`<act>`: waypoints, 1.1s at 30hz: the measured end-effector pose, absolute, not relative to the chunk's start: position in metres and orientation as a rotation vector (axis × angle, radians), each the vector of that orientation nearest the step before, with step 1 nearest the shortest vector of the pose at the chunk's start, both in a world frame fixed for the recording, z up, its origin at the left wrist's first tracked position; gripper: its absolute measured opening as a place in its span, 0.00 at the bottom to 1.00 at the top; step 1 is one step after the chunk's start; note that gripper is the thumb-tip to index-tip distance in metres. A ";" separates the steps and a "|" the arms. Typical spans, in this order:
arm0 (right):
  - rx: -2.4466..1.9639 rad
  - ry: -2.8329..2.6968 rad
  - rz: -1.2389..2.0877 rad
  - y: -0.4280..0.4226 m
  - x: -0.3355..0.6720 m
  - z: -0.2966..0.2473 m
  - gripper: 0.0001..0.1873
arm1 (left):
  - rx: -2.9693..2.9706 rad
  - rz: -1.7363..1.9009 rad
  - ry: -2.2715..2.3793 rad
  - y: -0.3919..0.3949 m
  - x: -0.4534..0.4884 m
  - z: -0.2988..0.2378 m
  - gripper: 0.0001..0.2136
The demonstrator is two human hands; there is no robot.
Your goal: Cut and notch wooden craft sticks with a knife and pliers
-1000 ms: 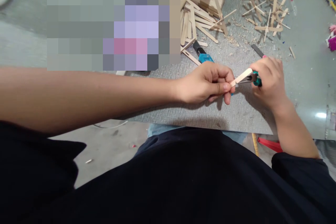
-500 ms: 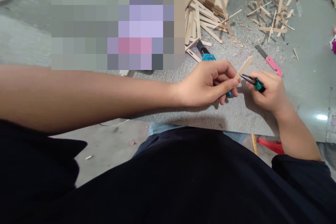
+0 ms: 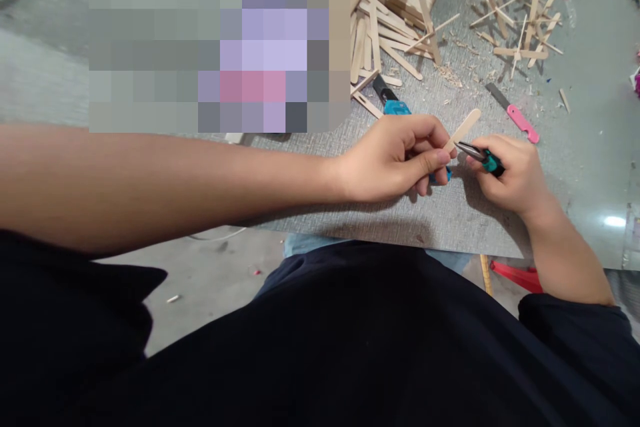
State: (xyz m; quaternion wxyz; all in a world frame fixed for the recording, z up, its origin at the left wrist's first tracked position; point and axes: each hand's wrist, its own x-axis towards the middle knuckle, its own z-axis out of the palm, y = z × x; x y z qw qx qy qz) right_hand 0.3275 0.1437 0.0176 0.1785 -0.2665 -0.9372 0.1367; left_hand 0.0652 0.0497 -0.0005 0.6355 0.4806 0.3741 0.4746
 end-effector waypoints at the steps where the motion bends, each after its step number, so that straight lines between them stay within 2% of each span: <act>1: -0.756 -2.651 0.385 0.143 0.327 0.018 0.03 | 1.103 1.081 0.862 0.050 0.065 0.000 0.08; 16: -0.747 -2.653 0.333 0.146 0.328 0.016 0.04 | 1.049 1.040 0.852 0.052 0.066 0.002 0.09; 33: -0.779 -2.704 0.508 0.147 0.331 0.025 0.07 | 0.982 1.027 0.753 0.057 0.066 0.000 0.10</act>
